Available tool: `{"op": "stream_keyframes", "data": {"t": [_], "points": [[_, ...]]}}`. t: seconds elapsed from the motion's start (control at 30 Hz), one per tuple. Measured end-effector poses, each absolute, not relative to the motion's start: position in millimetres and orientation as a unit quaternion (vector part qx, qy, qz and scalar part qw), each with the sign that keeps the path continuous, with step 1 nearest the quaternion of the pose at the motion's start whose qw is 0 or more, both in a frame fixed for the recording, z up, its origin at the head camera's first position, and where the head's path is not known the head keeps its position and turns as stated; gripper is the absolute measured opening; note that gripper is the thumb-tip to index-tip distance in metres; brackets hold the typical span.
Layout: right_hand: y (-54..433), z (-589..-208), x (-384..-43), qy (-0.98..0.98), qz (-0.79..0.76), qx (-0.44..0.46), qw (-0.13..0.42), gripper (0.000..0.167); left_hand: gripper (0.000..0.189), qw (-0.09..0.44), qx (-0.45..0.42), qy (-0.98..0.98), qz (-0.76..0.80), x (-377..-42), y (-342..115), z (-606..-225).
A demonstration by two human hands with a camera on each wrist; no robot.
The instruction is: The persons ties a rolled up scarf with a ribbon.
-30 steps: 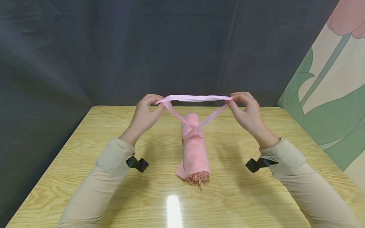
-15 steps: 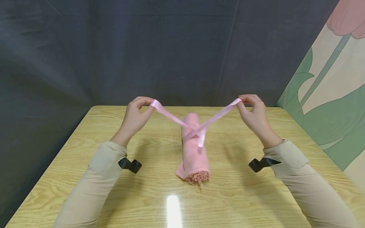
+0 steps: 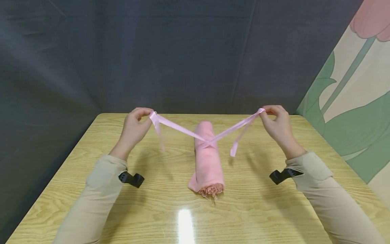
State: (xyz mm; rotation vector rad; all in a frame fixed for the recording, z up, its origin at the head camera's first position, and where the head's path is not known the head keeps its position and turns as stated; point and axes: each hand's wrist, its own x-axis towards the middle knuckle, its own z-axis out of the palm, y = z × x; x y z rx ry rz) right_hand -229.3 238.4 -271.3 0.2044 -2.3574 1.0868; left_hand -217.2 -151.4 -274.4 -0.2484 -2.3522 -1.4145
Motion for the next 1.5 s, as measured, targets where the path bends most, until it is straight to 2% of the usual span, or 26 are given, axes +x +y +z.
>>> {"op": "stream_keyframes", "data": {"t": [0.3,0.63,1.07,1.2,1.5], "points": [[256,-281,-234,-0.891,0.388,0.03,0.234,0.028,0.021,0.156,-0.043,-0.852,-0.497,-217,-167,-284],[268,-288,-235,-0.899,0.394,-0.011,0.193,0.027,0.024,0.151,0.002,-0.849,-0.506,-216,-185,-296],[282,-293,-237,-0.902,0.388,-0.045,0.183,0.03,0.035,0.141,0.033,-0.858,-0.492,-214,-201,-307],[290,-296,-238,-0.907,0.385,-0.056,0.161,0.034,0.03,0.13,0.048,-0.857,-0.496,-214,-206,-310],[308,-304,-241,-0.922,0.366,-0.066,0.11,0.037,0.034,0.104,0.082,-0.857,-0.498,-213,-219,-314]]}}
